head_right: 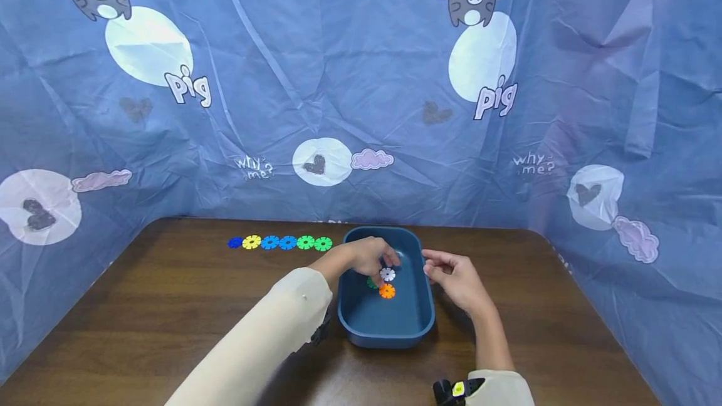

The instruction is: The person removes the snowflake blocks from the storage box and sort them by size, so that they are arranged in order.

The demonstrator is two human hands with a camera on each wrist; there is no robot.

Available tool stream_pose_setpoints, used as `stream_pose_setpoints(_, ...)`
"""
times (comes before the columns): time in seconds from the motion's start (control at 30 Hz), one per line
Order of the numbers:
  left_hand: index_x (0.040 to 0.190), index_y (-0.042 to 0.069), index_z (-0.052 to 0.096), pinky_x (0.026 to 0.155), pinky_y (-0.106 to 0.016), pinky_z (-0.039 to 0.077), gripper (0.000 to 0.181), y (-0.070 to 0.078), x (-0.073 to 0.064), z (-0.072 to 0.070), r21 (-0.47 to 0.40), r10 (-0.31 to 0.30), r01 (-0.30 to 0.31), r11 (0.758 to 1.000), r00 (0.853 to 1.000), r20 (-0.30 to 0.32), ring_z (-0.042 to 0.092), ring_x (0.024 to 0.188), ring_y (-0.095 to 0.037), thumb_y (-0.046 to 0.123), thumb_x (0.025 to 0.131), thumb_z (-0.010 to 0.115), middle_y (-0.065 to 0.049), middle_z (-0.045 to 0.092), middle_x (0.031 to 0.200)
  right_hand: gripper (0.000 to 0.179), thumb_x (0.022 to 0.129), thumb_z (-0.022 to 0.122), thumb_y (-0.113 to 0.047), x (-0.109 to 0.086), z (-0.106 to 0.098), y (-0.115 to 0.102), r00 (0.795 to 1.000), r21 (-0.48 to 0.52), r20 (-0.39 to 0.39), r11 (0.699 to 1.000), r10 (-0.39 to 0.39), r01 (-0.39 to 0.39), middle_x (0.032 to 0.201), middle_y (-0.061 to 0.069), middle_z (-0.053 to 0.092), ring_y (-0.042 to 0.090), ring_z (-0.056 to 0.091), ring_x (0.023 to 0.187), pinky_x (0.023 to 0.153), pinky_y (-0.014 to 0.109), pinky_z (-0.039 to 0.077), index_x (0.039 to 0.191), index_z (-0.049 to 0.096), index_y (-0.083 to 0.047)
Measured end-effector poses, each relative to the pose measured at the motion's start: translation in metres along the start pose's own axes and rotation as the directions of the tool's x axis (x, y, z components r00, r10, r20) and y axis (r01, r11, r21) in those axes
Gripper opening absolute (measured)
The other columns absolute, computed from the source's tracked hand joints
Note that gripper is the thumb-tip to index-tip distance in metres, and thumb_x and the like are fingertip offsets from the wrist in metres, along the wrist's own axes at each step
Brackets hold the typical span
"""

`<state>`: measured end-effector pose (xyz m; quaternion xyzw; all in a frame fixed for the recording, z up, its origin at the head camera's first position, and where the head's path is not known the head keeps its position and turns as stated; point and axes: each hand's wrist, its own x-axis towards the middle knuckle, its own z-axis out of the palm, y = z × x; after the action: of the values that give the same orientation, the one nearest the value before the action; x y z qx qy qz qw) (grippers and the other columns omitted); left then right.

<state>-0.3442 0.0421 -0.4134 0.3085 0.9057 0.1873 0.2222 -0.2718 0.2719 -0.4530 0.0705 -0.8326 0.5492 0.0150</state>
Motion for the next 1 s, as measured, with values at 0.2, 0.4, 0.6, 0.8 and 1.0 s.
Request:
stream_pose_setpoints(0.2, 0.125, 0.015, 0.074, 0.095, -0.027, 0.053, 0.041, -0.003, 0.008, 0.005, -0.06, -0.04, 0.037, 0.997, 0.998, -0.055, 0.065, 0.104, -0.013, 0.012, 0.085, 0.085, 0.0, 0.073, 0.113, 0.038, 0.1, 0.067, -0.011, 0.001, 0.001, 0.0, 1.0, 0.006, 0.003, 1.0, 0.014, -0.014, 0.113, 0.02, 0.07, 0.015, 0.069, 0.094, 0.08, 0.026, 0.058, 0.135, 0.063, 0.004)
stream_pose_setpoints(0.4, 0.117, 0.014, 0.076, 0.086, -0.024, 0.055, 0.034, -0.002, 0.012, 0.012, -0.096, -0.067, 0.056, 0.994, 0.991, -0.118, 0.064, 0.095, -0.012, 0.013, 0.085, 0.086, 0.0, 0.072, 0.105, 0.039, 0.1, 0.068, -0.013, -0.001, 0.001, -0.001, 1.0, 0.006, -0.002, 1.0, 0.021, -0.021, 0.113, 0.019, 0.07, 0.015, 0.069, 0.094, 0.081, 0.026, 0.058, 0.135, 0.064, 0.003)
stream_pose_setpoints(0.6, 0.113, 0.012, 0.076, 0.083, -0.023, 0.055, 0.031, -0.001, 0.012, 0.017, -0.134, -0.086, 0.066, 0.989, 0.985, -0.153, 0.063, 0.089, -0.011, 0.01, 0.084, 0.086, 0.0, 0.072, 0.1, 0.039, 0.1, 0.068, -0.012, -0.002, 0.0, 0.0, 1.0, 0.016, 0.003, 1.0, -0.012, 0.012, 0.113, 0.021, 0.07, 0.014, 0.069, 0.093, 0.081, 0.027, 0.058, 0.135, 0.063, 0.005)
stream_pose_setpoints(0.8, 0.107, 0.013, 0.077, 0.081, -0.022, 0.055, 0.026, -0.002, 0.014, 0.021, -0.174, -0.093, 0.062, 0.983, 0.98, -0.174, 0.062, 0.085, -0.01, 0.01, 0.083, 0.087, 0.0, 0.071, 0.096, 0.039, 0.099, 0.068, -0.012, -0.001, 0.0, 0.001, 1.0, 0.013, 0.003, 1.0, -0.014, 0.014, 0.113, 0.021, 0.07, 0.013, 0.069, 0.093, 0.08, 0.028, 0.059, 0.135, 0.063, 0.004)
stream_pose_setpoints(1.0, 0.104, 0.014, 0.078, 0.081, -0.021, 0.054, 0.024, -0.004, 0.017, 0.021, -0.173, -0.064, 0.032, 0.984, 0.981, -0.183, 0.061, 0.084, -0.01, 0.009, 0.082, 0.087, 0.002, 0.07, 0.093, 0.039, 0.1, 0.068, -0.012, 0.0, -0.001, 0.001, 1.0, -0.001, 0.005, 1.0, -0.005, 0.005, 0.114, 0.021, 0.07, 0.017, 0.069, 0.095, 0.081, 0.028, 0.059, 0.135, 0.063, 0.003)
